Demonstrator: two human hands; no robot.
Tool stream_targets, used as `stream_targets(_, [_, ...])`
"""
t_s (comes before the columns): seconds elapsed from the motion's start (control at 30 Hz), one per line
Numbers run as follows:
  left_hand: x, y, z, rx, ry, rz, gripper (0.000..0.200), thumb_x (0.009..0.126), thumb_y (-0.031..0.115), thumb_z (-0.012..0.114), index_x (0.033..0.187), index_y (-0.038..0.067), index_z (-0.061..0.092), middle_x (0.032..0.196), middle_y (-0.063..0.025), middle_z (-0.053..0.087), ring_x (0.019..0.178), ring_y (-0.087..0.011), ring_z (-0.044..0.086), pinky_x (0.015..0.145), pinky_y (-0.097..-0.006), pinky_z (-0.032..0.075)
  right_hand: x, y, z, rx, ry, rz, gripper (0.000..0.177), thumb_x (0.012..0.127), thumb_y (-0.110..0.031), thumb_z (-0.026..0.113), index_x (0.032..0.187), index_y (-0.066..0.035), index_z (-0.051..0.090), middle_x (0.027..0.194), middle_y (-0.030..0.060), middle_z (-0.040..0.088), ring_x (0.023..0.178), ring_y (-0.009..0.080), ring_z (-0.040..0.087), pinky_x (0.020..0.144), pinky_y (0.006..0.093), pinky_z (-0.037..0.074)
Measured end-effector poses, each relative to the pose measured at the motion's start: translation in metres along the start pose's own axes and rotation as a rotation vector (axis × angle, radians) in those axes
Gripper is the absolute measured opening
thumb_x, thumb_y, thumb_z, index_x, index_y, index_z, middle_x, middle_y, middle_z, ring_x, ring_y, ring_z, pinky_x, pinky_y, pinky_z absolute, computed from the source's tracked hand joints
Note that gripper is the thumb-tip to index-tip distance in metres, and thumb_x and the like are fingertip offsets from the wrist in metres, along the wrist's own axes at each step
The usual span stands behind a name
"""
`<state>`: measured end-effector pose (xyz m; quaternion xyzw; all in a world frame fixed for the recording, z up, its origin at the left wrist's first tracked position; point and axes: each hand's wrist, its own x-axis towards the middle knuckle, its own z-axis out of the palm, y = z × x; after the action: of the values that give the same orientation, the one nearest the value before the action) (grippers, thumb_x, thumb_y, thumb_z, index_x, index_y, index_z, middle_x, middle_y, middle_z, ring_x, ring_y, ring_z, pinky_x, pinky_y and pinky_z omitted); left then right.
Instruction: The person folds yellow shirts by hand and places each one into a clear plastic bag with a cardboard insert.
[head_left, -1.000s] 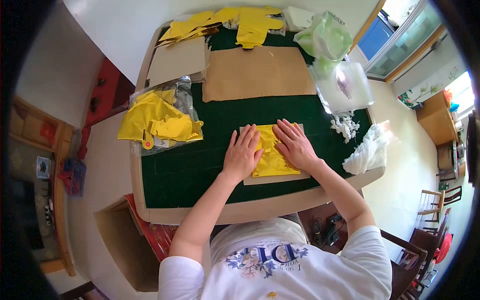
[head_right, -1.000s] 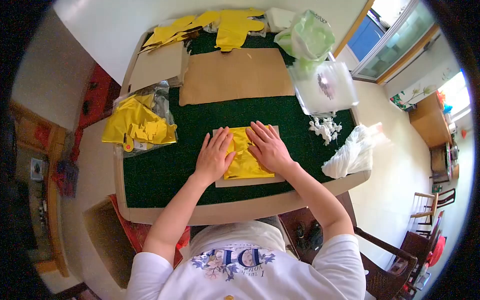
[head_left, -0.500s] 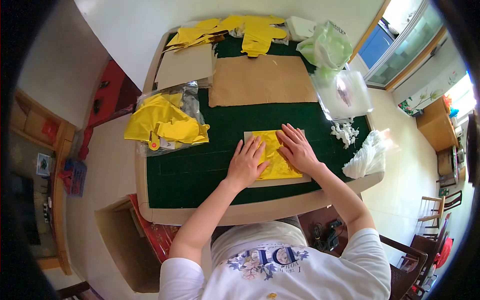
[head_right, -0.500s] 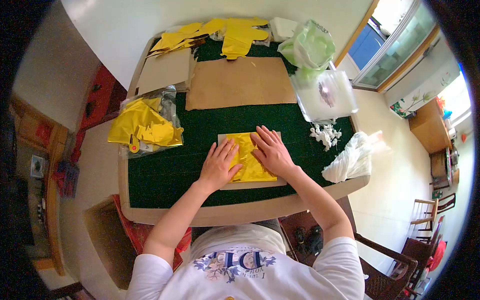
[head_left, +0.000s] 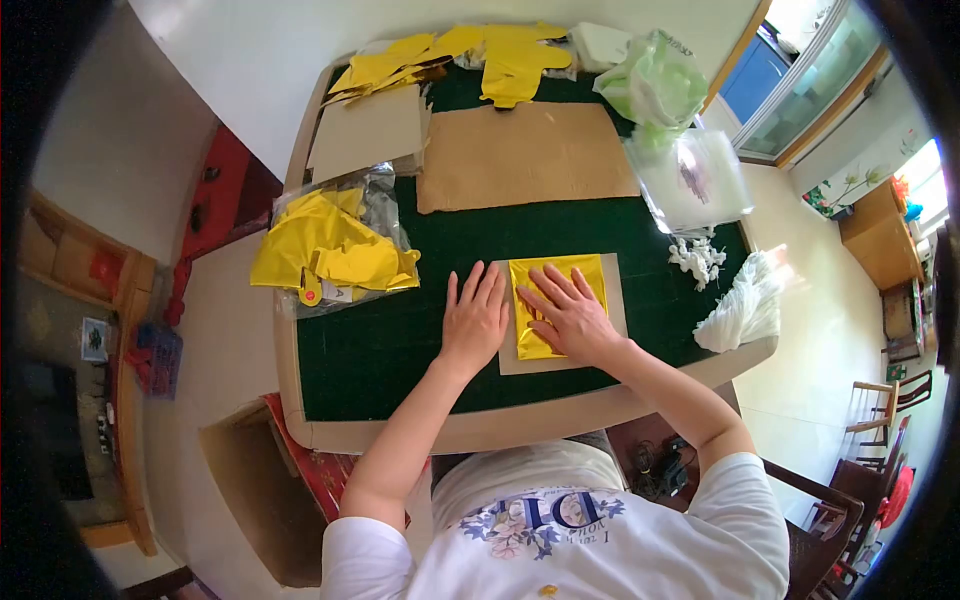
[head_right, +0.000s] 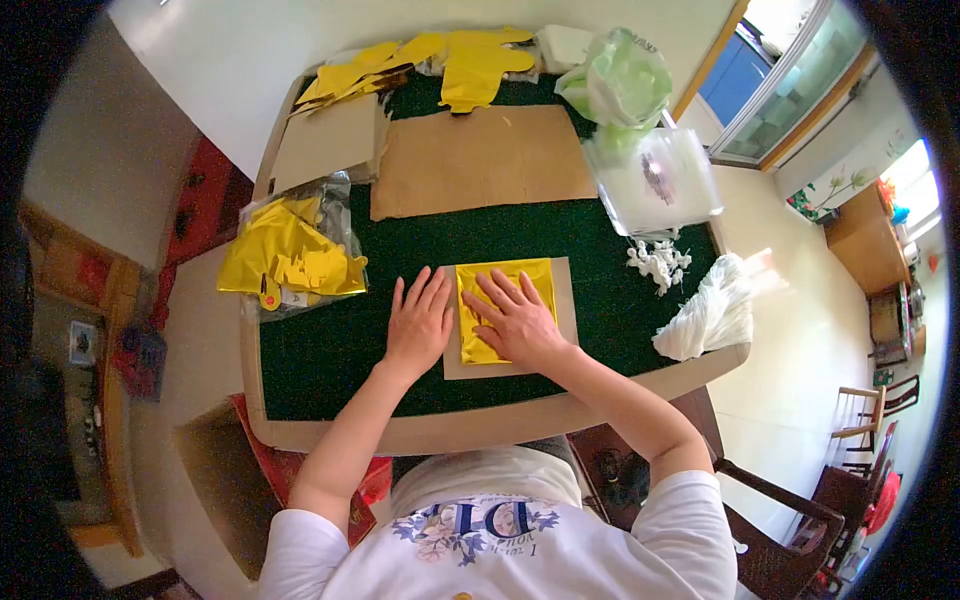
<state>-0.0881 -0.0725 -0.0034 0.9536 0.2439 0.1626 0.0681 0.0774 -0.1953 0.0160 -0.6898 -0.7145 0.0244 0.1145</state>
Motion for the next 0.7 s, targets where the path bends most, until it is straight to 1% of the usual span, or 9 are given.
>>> stream_targets(0.13, [0.001, -0.003, -0.006, 0.025, -0.004, 0.03, 0.046, 0.092, 0.023, 0.055, 0.134, 0.007, 0.047, 0.144, -0.0069, 0.041, 0.137, -0.0261, 0.033, 0.112, -0.057, 0.02, -0.002, 0.002, 0.003, -0.013, 0.015, -0.013, 0.054, 0.092, -0.038, 0.051, 0.142, -0.019, 0.041, 0.147, 0.0124, 0.037, 0.14, 0.0301, 0.029, 0.113, 0.0537, 0.019])
stream_targets(0.23, [0.002, -0.004, -0.005, 0.012, -0.007, 0.012, 0.045, 0.092, 0.024, 0.055, 0.133, 0.007, 0.047, 0.144, -0.0062, 0.041, 0.137, -0.0263, 0.032, 0.112, -0.0577, 0.02, -0.003, 0.002, 0.003, -0.002, 0.02, -0.015, 0.054, 0.093, -0.037, 0.051, 0.142, -0.019, 0.041, 0.147, 0.0123, 0.037, 0.14, 0.0303, 0.029, 0.113, 0.0534, 0.019])
stream_targets(0.33, [0.002, -0.003, -0.007, 0.013, -0.02, 0.001, 0.045, 0.092, 0.024, 0.054, 0.133, 0.007, 0.047, 0.144, -0.0075, 0.041, 0.138, -0.0258, 0.031, 0.112, -0.0569, 0.021, -0.003, 0.001, 0.002, 0.004, 0.03, -0.01, 0.054, 0.092, -0.036, 0.052, 0.142, -0.018, 0.041, 0.147, 0.0126, 0.038, 0.139, 0.0307, 0.03, 0.113, 0.0535, 0.02])
stream_targets(0.43, [0.009, 0.001, -0.003, 0.013, -0.057, -0.058, 0.047, 0.096, 0.029, 0.049, 0.138, 0.008, 0.043, 0.145, -0.0096, 0.04, 0.14, -0.0255, 0.03, 0.114, -0.056, 0.017, -0.003, 0.0, 0.0, 0.004, 0.027, -0.009, 0.054, 0.092, -0.038, 0.051, 0.141, -0.018, 0.042, 0.147, 0.0125, 0.037, 0.139, 0.0309, 0.029, 0.113, 0.0542, 0.02])
stream_targets(0.53, [0.016, 0.021, -0.002, -0.193, 0.002, -0.018, 0.05, 0.098, 0.032, 0.045, 0.141, 0.008, 0.038, 0.149, -0.0105, 0.035, 0.142, -0.0246, 0.026, 0.115, -0.0537, 0.016, -0.003, 0.0, -0.001, 0.079, 0.079, -0.015, 0.047, 0.09, -0.025, 0.056, 0.135, -0.014, 0.048, 0.144, 0.0155, 0.041, 0.137, 0.0329, 0.033, 0.112, 0.0529, 0.024])
stream_targets(0.63, [0.01, 0.03, 0.002, -0.046, -0.185, 0.002, 0.054, 0.098, 0.035, 0.043, 0.144, 0.008, 0.034, 0.151, -0.0107, 0.031, 0.143, -0.0247, 0.022, 0.115, -0.0531, 0.014, -0.003, 0.018, -0.004, 0.336, 0.298, 0.05, 0.041, 0.086, -0.007, 0.057, 0.126, -0.009, 0.054, 0.137, 0.0192, 0.047, 0.131, 0.0355, 0.041, 0.108, 0.0481, 0.032])
stream_targets(0.67, [0.009, 0.029, 0.002, -0.045, -0.202, 0.002, 0.055, 0.098, 0.037, 0.043, 0.144, 0.008, 0.034, 0.152, -0.0109, 0.029, 0.143, -0.0251, 0.021, 0.115, -0.0531, 0.013, -0.005, 0.029, -0.012, 0.456, 0.419, 0.152, 0.039, 0.08, 0.005, 0.055, 0.118, -0.004, 0.058, 0.127, 0.021, 0.053, 0.12, 0.0377, 0.049, 0.101, 0.0429, 0.04])
stream_targets(0.7, [0.009, 0.029, 0.003, -0.049, -0.187, 0.006, 0.056, 0.097, 0.037, 0.044, 0.144, 0.008, 0.035, 0.152, -0.0109, 0.03, 0.143, -0.0253, 0.021, 0.115, -0.0531, 0.013, -0.003, 0.043, -0.022, 0.307, 0.53, 0.265, 0.036, 0.081, 0.003, 0.056, 0.116, -0.004, 0.057, 0.116, 0.0197, 0.056, 0.107, 0.0373, 0.053, 0.093, 0.0419, 0.044])
